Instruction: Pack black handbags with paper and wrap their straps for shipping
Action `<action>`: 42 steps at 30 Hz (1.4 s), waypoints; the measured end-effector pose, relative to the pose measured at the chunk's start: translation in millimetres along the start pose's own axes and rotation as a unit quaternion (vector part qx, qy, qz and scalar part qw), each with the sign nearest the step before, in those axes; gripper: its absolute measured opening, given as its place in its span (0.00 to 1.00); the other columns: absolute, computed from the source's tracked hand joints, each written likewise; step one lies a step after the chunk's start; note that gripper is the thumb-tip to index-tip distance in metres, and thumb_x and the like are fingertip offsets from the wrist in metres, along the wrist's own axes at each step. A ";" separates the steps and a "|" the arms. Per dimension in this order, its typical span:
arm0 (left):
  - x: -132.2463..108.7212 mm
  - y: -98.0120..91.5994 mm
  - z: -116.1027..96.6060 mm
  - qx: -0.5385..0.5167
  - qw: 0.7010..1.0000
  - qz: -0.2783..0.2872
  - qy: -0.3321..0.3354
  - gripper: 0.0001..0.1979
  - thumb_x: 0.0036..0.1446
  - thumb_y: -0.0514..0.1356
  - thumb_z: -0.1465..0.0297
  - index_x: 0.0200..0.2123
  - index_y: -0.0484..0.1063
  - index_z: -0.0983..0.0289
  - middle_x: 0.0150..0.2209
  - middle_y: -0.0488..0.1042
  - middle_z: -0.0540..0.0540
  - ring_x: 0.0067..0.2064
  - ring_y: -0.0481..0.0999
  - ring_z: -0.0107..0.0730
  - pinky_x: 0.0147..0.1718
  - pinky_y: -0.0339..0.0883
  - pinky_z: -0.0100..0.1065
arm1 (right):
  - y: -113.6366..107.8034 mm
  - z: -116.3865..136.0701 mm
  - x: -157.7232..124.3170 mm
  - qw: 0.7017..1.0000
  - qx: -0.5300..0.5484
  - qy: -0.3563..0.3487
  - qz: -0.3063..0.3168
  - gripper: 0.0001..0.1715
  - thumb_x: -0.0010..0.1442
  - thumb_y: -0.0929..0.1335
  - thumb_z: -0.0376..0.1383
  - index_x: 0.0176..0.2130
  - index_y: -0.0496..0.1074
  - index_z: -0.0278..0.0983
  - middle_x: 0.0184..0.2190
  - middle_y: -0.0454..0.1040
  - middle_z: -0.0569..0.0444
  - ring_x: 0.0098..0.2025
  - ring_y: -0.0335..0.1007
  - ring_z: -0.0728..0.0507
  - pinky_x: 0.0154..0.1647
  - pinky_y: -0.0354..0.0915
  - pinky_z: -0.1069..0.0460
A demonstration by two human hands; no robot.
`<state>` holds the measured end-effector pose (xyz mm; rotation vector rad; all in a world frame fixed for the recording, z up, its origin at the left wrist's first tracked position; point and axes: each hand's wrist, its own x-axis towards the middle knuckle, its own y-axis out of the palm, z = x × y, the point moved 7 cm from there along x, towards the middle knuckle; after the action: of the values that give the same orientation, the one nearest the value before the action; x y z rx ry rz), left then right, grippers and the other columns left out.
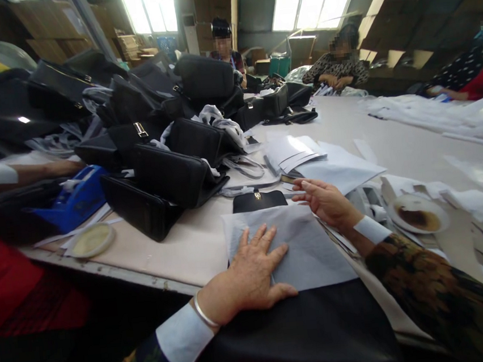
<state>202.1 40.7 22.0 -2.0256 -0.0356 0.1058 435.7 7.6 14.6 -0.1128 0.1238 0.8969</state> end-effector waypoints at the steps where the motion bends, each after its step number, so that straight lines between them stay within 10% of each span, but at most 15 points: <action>1: -0.4 0.5 0.0 -0.001 1.000 0.001 0.003 0.43 0.57 0.56 0.40 0.68 0.58 0.59 0.73 0.48 0.70 0.74 0.42 0.64 0.67 0.37 0.70 | -1.4 -9.5 1.2 0.999 -0.024 0.044 0.012 0.28 0.59 0.69 0.56 0.47 0.76 0.36 0.43 0.79 0.44 0.36 0.77 0.42 0.35 0.72 0.48; 7: -1.5 2.8 -0.3 0.005 1.000 0.003 0.023 0.42 0.59 0.54 0.41 0.69 0.58 0.59 0.73 0.47 0.70 0.74 0.42 0.62 0.67 0.35 0.69 | 25.2 -28.7 -14.8 0.965 -0.042 0.185 0.183 0.34 0.60 0.68 0.59 0.45 0.79 0.32 0.36 0.81 0.44 0.35 0.77 0.40 0.34 0.72 0.48; 16: -6.4 4.4 2.4 -0.005 0.999 -0.005 0.040 0.42 0.58 0.56 0.42 0.68 0.58 0.58 0.73 0.48 0.69 0.74 0.43 0.62 0.67 0.34 0.69 | 15.2 3.2 5.3 0.990 0.109 0.069 0.060 0.35 0.43 0.80 0.37 0.51 0.75 0.38 0.33 0.77 0.58 0.31 0.73 0.50 0.36 0.69 0.54; 24: -7.8 3.2 1.2 -0.011 0.998 -0.010 0.054 0.41 0.58 0.56 0.42 0.67 0.60 0.59 0.72 0.50 0.69 0.73 0.46 0.64 0.67 0.35 0.69 | 13.9 -22.5 -2.6 0.976 -0.034 0.184 0.110 0.34 0.55 0.73 0.57 0.47 0.75 0.32 0.33 0.80 0.46 0.31 0.76 0.41 0.32 0.72 0.47; 31: -7.5 1.0 0.3 -0.018 0.997 -0.023 0.073 0.42 0.57 0.58 0.42 0.67 0.61 0.60 0.72 0.51 0.69 0.73 0.48 0.64 0.66 0.36 0.71 | 21.2 -0.6 10.7 0.982 -0.148 0.005 0.115 0.29 0.46 0.77 0.41 0.47 0.76 0.32 0.27 0.75 0.57 0.28 0.69 0.49 0.34 0.67 0.52; 36: -8.2 2.3 0.9 -0.017 0.996 -0.020 0.082 0.41 0.58 0.56 0.42 0.67 0.62 0.60 0.71 0.54 0.69 0.72 0.49 0.62 0.67 0.36 0.70 | 10.9 25.2 4.4 0.893 -0.440 -0.097 0.001 0.17 0.54 0.68 0.34 0.44 0.79 0.31 0.35 0.79 0.46 0.41 0.76 0.38 0.48 0.70 0.44; 39: -7.8 2.5 0.1 -0.018 0.996 -0.020 0.083 0.40 0.58 0.56 0.42 0.67 0.61 0.59 0.71 0.54 0.67 0.72 0.49 0.62 0.67 0.37 0.70 | 40.3 62.6 -36.4 0.834 -0.496 -0.242 0.005 0.20 0.61 0.67 0.38 0.49 0.77 0.32 0.49 0.77 0.40 0.52 0.74 0.34 0.58 0.67 0.40; 42: -5.9 1.8 -2.3 -0.017 0.996 -0.023 0.086 0.40 0.58 0.58 0.43 0.67 0.61 0.58 0.72 0.53 0.66 0.72 0.50 0.62 0.67 0.38 0.70 | 87.1 64.4 -87.0 0.813 -0.481 -0.298 0.137 0.26 0.67 0.64 0.42 0.61 0.69 0.36 0.59 0.72 0.43 0.60 0.70 0.38 0.62 0.66 0.44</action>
<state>196.4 37.4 21.8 -2.0587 0.0250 -0.0994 317.5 4.1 87.6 -0.7657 -0.9499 1.1765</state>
